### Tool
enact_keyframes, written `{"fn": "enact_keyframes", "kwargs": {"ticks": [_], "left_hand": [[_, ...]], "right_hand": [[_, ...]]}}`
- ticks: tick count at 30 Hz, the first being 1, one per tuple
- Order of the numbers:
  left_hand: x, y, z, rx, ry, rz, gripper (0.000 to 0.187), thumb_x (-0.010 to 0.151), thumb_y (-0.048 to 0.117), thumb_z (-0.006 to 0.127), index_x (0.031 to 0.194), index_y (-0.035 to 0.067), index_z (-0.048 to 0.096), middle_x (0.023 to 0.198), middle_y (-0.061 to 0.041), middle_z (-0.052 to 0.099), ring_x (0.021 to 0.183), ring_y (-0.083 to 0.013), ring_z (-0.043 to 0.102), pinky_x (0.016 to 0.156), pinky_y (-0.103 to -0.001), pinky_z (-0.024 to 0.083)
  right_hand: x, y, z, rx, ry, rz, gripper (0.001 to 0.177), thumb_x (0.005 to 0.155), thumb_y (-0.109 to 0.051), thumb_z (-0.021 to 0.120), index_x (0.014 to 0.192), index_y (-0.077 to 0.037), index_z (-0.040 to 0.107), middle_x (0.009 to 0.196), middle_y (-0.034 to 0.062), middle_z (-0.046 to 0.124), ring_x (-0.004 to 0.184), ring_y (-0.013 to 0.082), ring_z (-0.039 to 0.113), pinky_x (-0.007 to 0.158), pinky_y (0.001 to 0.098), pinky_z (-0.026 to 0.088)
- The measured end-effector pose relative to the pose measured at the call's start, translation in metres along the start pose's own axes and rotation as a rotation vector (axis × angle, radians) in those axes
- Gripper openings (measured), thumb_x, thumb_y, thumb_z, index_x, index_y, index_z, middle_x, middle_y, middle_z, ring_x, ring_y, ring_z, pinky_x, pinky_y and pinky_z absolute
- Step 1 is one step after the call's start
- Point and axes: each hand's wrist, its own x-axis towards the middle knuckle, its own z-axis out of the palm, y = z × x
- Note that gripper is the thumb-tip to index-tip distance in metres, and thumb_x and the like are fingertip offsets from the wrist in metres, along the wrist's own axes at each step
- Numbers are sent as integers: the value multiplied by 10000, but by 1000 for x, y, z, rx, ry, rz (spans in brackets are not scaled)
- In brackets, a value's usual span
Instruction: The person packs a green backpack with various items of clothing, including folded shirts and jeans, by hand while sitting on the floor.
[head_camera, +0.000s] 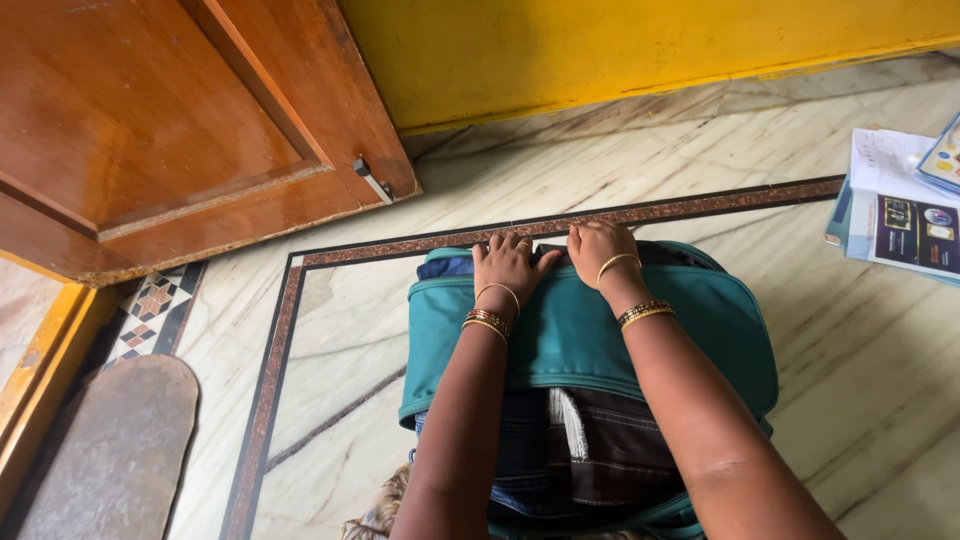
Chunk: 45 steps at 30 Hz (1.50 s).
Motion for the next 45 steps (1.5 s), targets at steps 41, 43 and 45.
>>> {"fn": "enact_keyframes", "kwargs": {"ticks": [41,43,45], "left_hand": [[-245,45,-77,-140,-28,631,1073,677,683,804,1570,318,337,1672,-24,275,1557,-325,214,1209,-669,126],[-245,46,-79,-186,-50,592,1160,599,613,851,1576,311,305,1682,-74,233,1555,-335,216,1218,-661,148],[-243,50,-78,-165,-60,553,1224,545,545,897,1582,311,289,1680,-104,214,1547,-341,221,1210,-660,160]], "right_hand": [[-289,-12,-152,388,278,-579,288,896,-308,728,1096,-122,636,1166,71,625,1217,311,556,1064,485,421],[-324,-28,-135,246,302,-626,371,854,-416,750,1082,-137,664,1126,65,620,1164,300,561,1020,510,411],[-341,-30,-107,145,292,-624,409,830,-470,762,1068,-148,680,1104,65,620,1129,294,568,994,518,414]]}}
